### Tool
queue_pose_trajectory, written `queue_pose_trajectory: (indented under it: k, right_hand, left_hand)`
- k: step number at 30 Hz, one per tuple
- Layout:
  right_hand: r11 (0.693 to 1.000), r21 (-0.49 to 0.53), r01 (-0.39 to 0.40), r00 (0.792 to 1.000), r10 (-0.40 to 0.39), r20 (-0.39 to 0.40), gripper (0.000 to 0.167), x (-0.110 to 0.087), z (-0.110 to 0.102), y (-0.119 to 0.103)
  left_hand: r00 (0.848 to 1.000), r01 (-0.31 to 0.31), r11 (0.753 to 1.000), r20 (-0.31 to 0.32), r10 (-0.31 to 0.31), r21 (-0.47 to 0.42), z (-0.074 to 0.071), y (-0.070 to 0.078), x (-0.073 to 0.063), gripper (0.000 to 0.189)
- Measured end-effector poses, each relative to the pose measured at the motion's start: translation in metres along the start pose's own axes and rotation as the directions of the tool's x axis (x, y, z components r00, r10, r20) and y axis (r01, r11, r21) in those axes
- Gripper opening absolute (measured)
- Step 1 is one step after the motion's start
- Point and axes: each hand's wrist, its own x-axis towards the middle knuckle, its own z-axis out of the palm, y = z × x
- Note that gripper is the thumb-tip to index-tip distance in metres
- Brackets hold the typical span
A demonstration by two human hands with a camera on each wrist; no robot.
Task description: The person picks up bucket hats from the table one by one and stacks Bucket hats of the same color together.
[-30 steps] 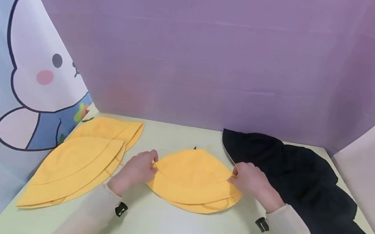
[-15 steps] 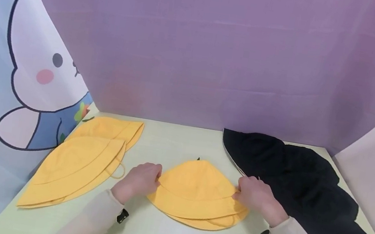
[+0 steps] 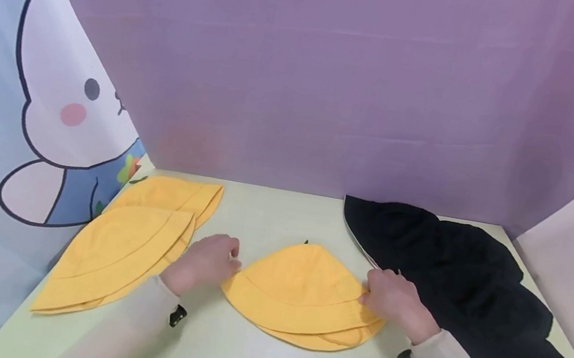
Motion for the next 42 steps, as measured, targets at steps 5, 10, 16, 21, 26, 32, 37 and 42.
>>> queue_pose_trajectory:
  k: [5, 10, 16, 21, 26, 32, 37, 42]
  right_hand:
    - [1.0, 0.015, -0.012, 1.0, 0.012, 0.021, 0.021, 0.0, 0.0, 0.001]
    - [1.0, 0.015, -0.017, 1.0, 0.017, 0.021, 0.021, 0.0, 0.001, 0.001]
    - [1.0, 0.01, -0.012, 1.0, 0.012, 0.016, 0.021, 0.0, -0.001, 0.0]
    - [0.999, 0.035, -0.015, 1.0, 0.014, 0.006, 0.021, -0.001, -0.001, 0.001]
    - [0.998, 0.058, -0.021, 1.0, 0.02, 0.01, 0.022, -0.003, 0.0, 0.001]
    - [0.998, 0.059, -0.025, 1.0, 0.024, 0.007, 0.022, -0.004, 0.002, 0.001]
    - [0.998, 0.051, -0.032, 0.999, 0.032, 0.004, 0.022, -0.004, 0.002, 0.0]
    - [0.998, 0.053, -0.04, 0.999, 0.04, 0.004, 0.023, -0.004, 0.003, 0.0]
  left_hand:
    - [0.994, -0.014, 0.998, -0.106, 0.021, 0.068, -0.019, -0.025, 0.007, 0.019]
    - [0.985, 0.021, 0.99, -0.172, 0.003, 0.137, -0.03, -0.052, 0.013, 0.017]
    - [0.974, 0.058, 0.971, -0.224, -0.005, 0.233, -0.043, -0.074, 0.017, 0.013]
    - [0.983, 0.091, 0.945, -0.178, -0.035, 0.314, -0.053, -0.082, 0.016, 0.018]
    - [0.987, 0.116, 0.941, -0.147, -0.072, 0.319, -0.051, -0.092, 0.017, 0.026]
    - [0.983, 0.099, 0.947, -0.175, -0.046, 0.306, -0.047, -0.1, 0.023, 0.025]
    - [0.983, 0.061, 0.952, -0.186, -0.004, 0.299, -0.047, -0.1, 0.026, 0.015]
    - [0.984, 0.032, 0.959, -0.178, 0.019, 0.281, -0.05, -0.094, 0.023, 0.01]
